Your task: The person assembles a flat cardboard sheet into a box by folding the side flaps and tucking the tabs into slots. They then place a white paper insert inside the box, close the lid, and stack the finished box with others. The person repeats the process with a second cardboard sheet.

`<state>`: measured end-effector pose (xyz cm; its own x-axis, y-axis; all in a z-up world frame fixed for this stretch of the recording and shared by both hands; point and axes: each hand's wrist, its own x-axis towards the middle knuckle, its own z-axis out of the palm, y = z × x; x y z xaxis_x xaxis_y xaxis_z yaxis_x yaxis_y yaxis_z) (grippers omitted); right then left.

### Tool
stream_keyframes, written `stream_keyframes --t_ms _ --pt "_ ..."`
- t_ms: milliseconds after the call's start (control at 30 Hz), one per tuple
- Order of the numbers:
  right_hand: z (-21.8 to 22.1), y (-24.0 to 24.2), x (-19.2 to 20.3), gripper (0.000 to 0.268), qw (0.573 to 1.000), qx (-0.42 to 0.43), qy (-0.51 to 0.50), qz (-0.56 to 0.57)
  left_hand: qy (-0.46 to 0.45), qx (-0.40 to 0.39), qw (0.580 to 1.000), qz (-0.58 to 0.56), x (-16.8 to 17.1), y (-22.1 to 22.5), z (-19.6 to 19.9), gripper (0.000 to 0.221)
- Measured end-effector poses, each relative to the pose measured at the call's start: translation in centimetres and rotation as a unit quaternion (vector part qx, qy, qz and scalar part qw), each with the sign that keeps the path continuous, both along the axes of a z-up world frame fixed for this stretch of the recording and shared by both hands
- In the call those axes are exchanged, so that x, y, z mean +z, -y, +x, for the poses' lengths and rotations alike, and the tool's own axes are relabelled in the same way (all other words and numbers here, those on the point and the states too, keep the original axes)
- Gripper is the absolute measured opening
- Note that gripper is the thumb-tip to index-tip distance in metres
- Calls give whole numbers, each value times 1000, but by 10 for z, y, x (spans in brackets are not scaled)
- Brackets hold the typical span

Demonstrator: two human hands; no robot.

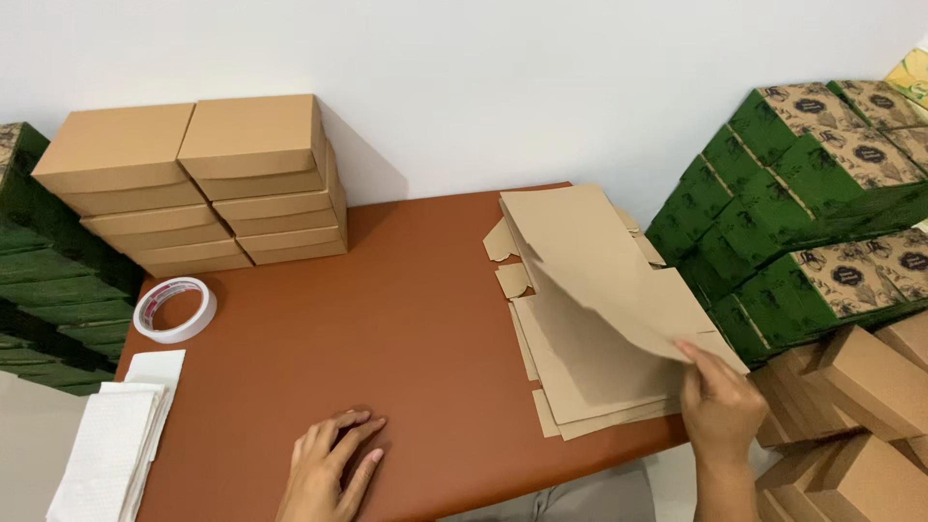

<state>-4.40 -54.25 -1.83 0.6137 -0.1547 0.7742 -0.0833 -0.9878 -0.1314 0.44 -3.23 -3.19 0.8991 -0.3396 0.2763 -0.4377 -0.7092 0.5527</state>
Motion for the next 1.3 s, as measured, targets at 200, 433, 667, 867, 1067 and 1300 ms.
stream_keyframes --t_ms 200,433,667,867,1067,1300 --pt "12 -21 44 15 997 33 6 71 42 -19 999 2 -5 -2 4 38" --pt "10 -15 31 18 996 -2 -51 70 23 -2 1000 -12 9 3 -4 36" --pt "5 -36 38 3 996 55 -16 67 -4 6 1000 -10 14 4 -6 36" --pt "-10 -105 55 9 979 179 56 -78 46 38 997 -45 36 11 -22 59" --pt "-44 -212 48 21 928 354 2 -115 445 139 884 -22 -4 2 -49 80" --pt "-50 -267 11 25 916 387 -47 -97 322 32 932 163 13 -7 -97 30"
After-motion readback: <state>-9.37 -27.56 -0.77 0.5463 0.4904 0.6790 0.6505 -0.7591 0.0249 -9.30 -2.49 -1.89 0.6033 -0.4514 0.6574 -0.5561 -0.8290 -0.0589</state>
